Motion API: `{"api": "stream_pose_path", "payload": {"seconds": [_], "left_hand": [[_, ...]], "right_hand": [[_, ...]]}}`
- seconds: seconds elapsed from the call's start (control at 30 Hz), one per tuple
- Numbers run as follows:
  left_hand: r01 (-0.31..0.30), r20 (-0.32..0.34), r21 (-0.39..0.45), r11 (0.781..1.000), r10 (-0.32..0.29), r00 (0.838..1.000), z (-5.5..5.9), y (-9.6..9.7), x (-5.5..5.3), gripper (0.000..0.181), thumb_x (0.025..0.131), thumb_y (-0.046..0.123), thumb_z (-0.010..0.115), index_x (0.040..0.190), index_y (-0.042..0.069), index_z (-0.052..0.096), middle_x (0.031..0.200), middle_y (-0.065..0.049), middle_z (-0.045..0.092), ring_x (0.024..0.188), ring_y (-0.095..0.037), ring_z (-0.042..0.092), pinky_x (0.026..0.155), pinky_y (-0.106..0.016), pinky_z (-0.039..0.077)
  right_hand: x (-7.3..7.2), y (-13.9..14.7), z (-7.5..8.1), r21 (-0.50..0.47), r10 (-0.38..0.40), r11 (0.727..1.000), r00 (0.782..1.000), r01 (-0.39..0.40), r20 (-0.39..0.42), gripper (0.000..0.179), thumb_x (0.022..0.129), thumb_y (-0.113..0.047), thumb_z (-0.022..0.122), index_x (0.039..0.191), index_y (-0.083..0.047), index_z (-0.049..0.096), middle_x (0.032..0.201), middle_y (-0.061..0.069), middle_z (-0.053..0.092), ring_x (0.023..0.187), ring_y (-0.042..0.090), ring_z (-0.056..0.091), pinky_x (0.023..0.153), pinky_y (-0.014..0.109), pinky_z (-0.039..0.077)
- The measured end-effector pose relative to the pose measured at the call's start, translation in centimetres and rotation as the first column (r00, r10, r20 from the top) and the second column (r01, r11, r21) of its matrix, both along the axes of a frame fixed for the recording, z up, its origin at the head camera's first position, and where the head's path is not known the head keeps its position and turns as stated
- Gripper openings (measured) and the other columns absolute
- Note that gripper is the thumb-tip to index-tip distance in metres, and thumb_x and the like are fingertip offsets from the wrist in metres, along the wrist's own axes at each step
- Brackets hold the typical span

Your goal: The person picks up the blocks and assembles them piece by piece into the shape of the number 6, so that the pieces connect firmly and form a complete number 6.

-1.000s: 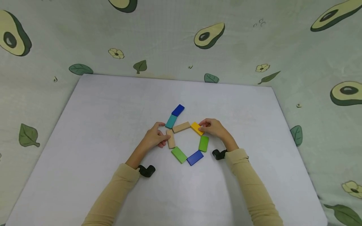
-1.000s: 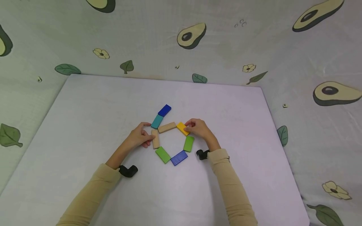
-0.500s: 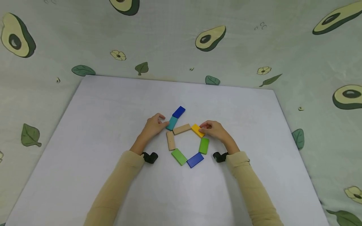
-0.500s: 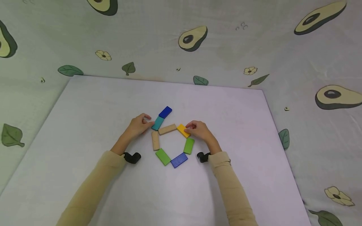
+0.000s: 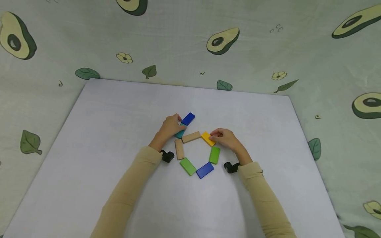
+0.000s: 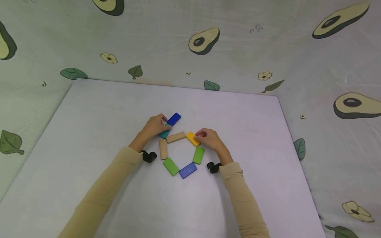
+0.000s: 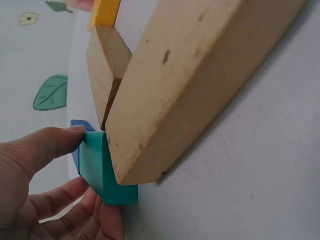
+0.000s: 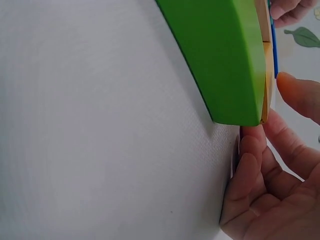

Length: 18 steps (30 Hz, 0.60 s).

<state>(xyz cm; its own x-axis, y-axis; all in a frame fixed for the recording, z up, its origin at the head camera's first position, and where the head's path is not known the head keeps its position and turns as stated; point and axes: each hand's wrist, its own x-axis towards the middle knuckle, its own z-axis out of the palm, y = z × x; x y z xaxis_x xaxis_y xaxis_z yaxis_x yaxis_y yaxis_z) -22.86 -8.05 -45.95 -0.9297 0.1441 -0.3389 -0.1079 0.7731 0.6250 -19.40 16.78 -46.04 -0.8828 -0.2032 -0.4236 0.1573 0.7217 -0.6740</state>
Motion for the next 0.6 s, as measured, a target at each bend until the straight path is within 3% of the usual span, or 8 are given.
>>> {"api": "stream_pose_path", "payload": {"seconds": [0.3, 0.6], "left_hand": [[0.0, 0.006, -0.058, 0.998, 0.0, 1.0, 0.04, 0.23, 0.05, 0.042, 0.086, 0.031, 0.065, 0.115, 0.002, 0.055, 0.109, -0.015, 0.062, 0.091, -0.024, 0.057, 0.071, -0.03, 0.049], [-0.001, 0.003, -0.051, 0.999, 0.001, 1.0, 0.23, -0.08, 0.26, 0.042, 0.087, 0.031, 0.064, 0.115, 0.002, 0.055, 0.111, -0.016, 0.062, 0.094, -0.026, 0.059, 0.072, -0.032, 0.05]], "right_hand": [[0.16, 0.0, 0.04, 0.012, -0.005, 1.0, 1.0, 0.005, -0.009, 0.033, 0.089, -0.031, 0.061, 0.11, -0.006, 0.062, 0.088, 0.006, 0.052, 0.083, 0.02, 0.048, 0.067, 0.026, 0.038], [0.17, -0.19, -0.11, 0.015, 0.01, 1.0, 0.999, -0.01, -0.033, 0.032, 0.088, -0.029, 0.062, 0.109, -0.004, 0.062, 0.083, 0.005, 0.052, 0.077, 0.018, 0.047, 0.064, 0.024, 0.037]]}}
